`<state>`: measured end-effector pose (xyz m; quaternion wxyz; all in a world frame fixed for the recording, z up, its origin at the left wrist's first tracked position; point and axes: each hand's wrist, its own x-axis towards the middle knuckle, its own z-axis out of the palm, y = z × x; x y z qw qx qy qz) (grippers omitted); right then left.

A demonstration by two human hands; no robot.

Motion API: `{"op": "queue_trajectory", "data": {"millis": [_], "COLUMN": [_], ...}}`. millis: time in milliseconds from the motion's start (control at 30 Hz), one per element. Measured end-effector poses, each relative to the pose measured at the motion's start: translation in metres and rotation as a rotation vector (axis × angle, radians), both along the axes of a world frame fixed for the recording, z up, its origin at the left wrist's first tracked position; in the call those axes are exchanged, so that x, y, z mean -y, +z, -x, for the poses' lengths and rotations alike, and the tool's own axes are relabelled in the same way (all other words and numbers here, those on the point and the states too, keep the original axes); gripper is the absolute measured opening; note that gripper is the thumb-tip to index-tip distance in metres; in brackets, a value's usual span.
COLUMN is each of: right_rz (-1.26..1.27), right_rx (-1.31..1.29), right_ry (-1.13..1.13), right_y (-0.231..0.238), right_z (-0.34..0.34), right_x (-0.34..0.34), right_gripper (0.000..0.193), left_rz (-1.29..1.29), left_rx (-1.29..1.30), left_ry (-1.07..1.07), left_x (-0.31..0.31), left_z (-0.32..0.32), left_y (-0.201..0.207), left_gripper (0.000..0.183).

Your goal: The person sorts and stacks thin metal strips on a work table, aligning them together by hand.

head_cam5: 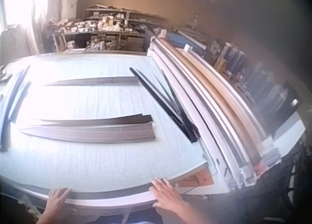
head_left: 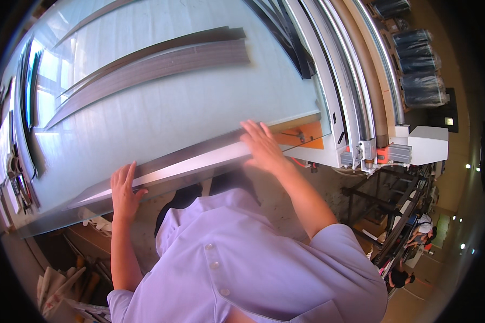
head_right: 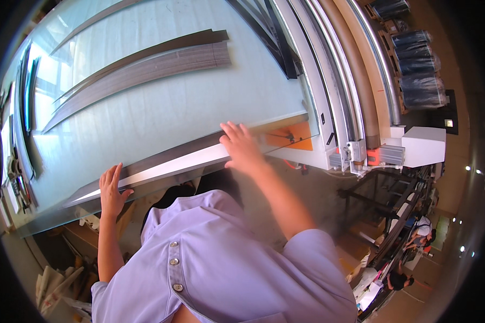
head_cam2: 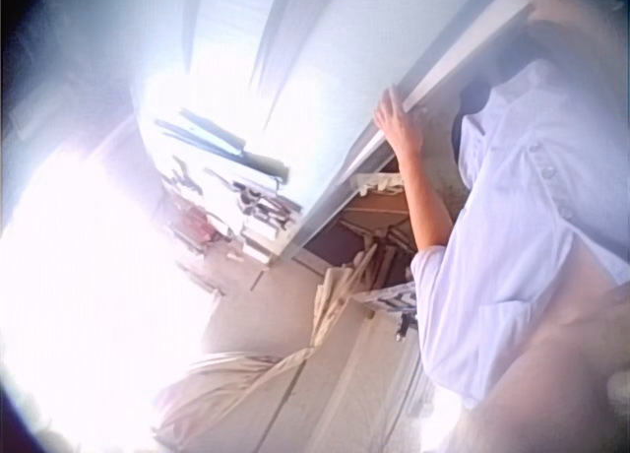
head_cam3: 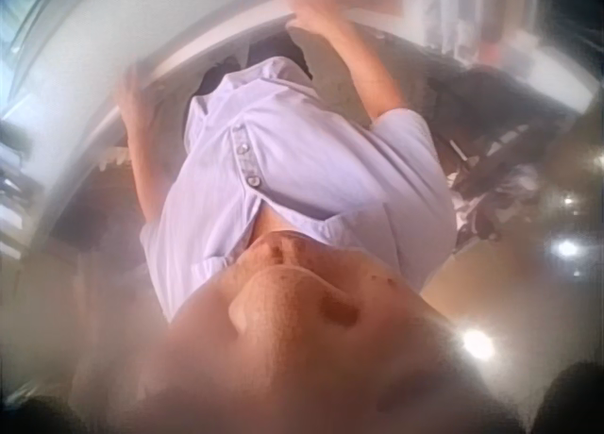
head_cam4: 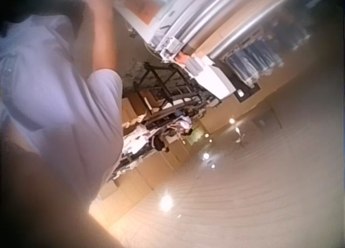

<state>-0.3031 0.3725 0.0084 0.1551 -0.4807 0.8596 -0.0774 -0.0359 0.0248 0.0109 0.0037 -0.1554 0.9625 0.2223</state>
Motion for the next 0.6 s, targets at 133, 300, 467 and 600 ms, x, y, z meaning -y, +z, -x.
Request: {"op": "queue_trajectory", "data": {"millis": [133, 300, 467, 600], "right_rz": [-0.071, -0.102, 0.141, 0.320], "right_rx": [-0.043, 0.176, 0.129, -0.048], "right_ry": [0.116, 0.066, -0.019, -0.040], "right_y": [-0.016, 0.007, -0.008, -0.026], "right_z": [0.014, 0.024, 0.117, 0.197], "right_x": [0.003, 0.018, 0.061, 0.107], "right_gripper": [0.065, 0.064, 0.012, 0.016], "left_rz": [-0.015, -0.039, -0.003, 0.113], "left_rx": [0.024, 0.031, 0.000, -0.098], "left_ry": [0.006, -0.006, 0.055, 0.071], "left_x": [0.005, 0.008, 0.026, 0.050], "left_z": [-0.003, 0.001, 0.052, 0.139], "left_y": [-0.008, -0.004, -0.011, -0.030], "left_gripper": [0.097, 0.095, 0.066, 0.065]}}
